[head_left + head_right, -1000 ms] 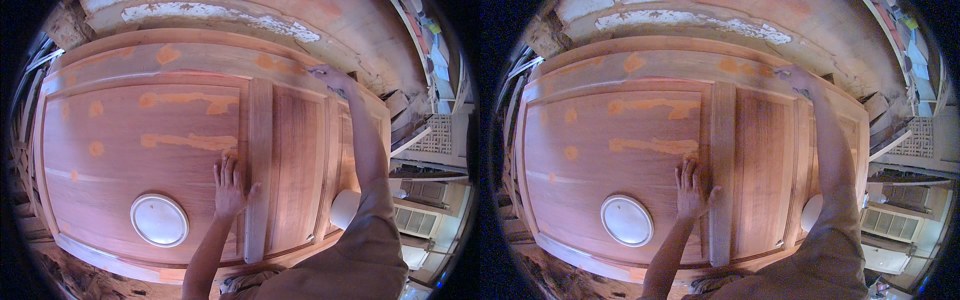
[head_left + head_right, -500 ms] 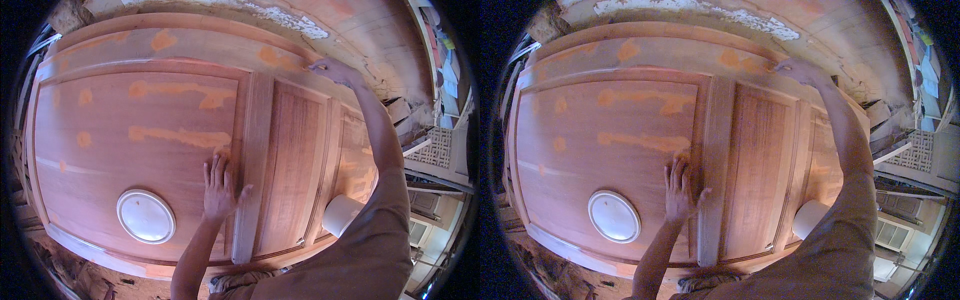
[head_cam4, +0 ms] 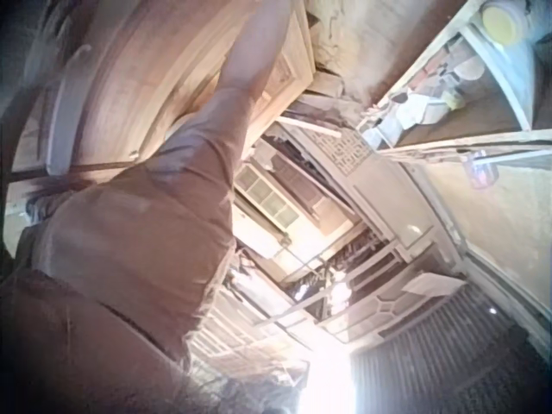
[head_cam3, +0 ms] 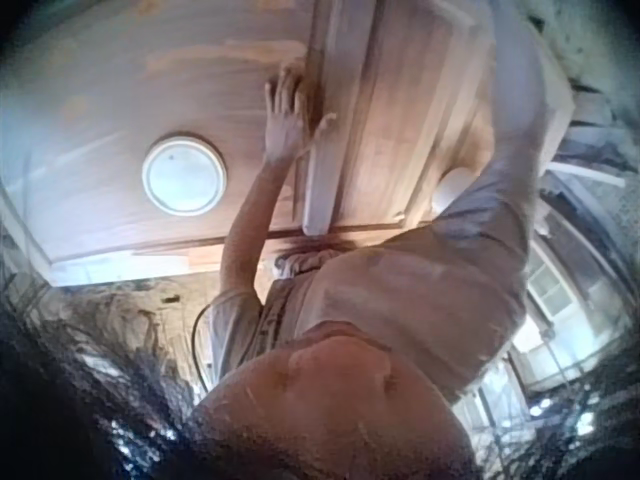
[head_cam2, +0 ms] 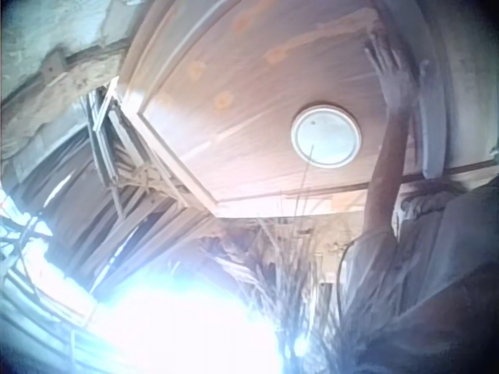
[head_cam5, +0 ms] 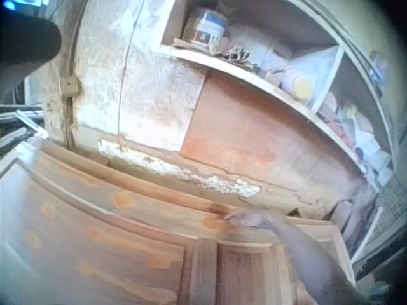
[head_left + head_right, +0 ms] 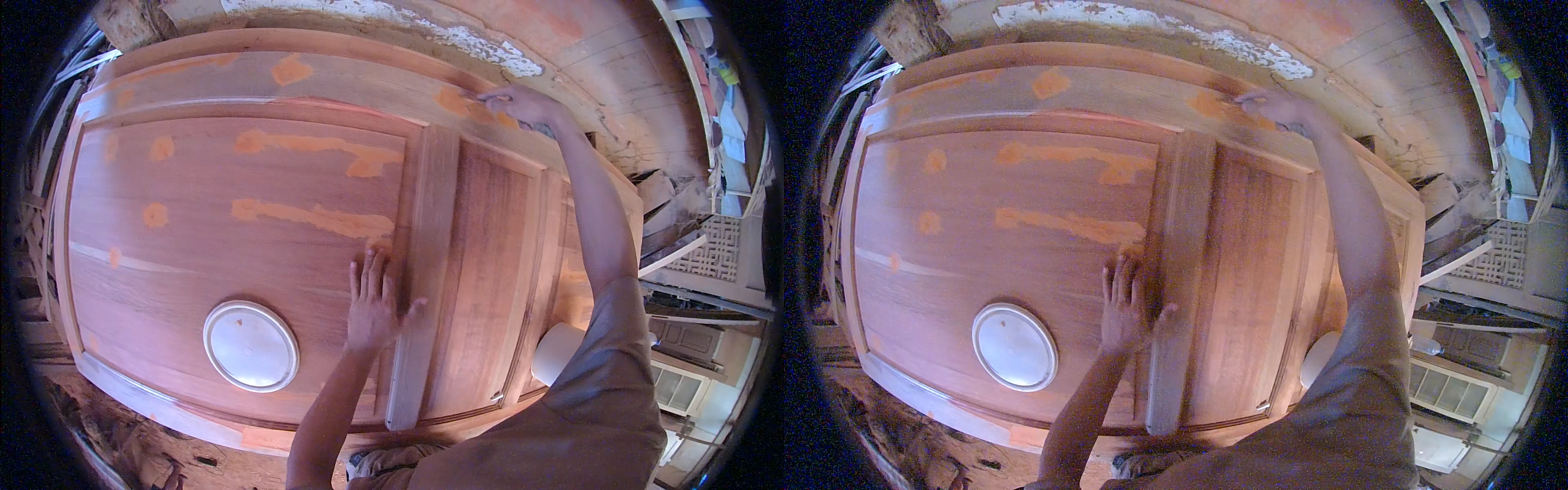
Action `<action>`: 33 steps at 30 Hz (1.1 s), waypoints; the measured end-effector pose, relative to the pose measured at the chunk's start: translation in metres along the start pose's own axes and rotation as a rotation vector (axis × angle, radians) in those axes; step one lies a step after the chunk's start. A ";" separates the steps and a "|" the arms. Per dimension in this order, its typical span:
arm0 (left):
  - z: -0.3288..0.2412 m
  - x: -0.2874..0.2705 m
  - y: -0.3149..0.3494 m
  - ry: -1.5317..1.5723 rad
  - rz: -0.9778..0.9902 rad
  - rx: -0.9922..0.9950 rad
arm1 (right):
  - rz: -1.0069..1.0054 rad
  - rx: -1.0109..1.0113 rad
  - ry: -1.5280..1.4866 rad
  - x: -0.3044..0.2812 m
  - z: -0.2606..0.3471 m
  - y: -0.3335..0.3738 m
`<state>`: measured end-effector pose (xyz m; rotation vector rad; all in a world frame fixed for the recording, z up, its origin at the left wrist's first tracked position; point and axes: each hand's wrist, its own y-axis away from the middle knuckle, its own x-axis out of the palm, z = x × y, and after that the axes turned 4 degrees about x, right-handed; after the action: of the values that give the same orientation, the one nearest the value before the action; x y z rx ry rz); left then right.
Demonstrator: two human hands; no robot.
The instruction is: The person applies wood filler to a wooden door using a putty knife, scraping the filler into holes and along the edges before smoothing it out.
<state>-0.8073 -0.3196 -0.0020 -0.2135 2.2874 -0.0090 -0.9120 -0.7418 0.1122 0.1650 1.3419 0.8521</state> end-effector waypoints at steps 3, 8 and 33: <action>-0.001 -0.004 -0.002 0.004 -0.030 0.007 | 0.080 0.032 0.164 -0.009 0.026 -0.028; -0.002 -0.004 -0.001 -0.003 -0.016 0.001 | 0.110 -0.059 0.396 -0.015 0.027 -0.046; 0.004 -0.003 0.002 0.053 0.009 0.016 | 0.317 0.105 0.393 -0.011 0.051 -0.005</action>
<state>-0.8027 -0.3168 -0.0024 -0.1963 2.3398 -0.0290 -0.8645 -0.7337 0.1313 0.3096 1.7594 1.1204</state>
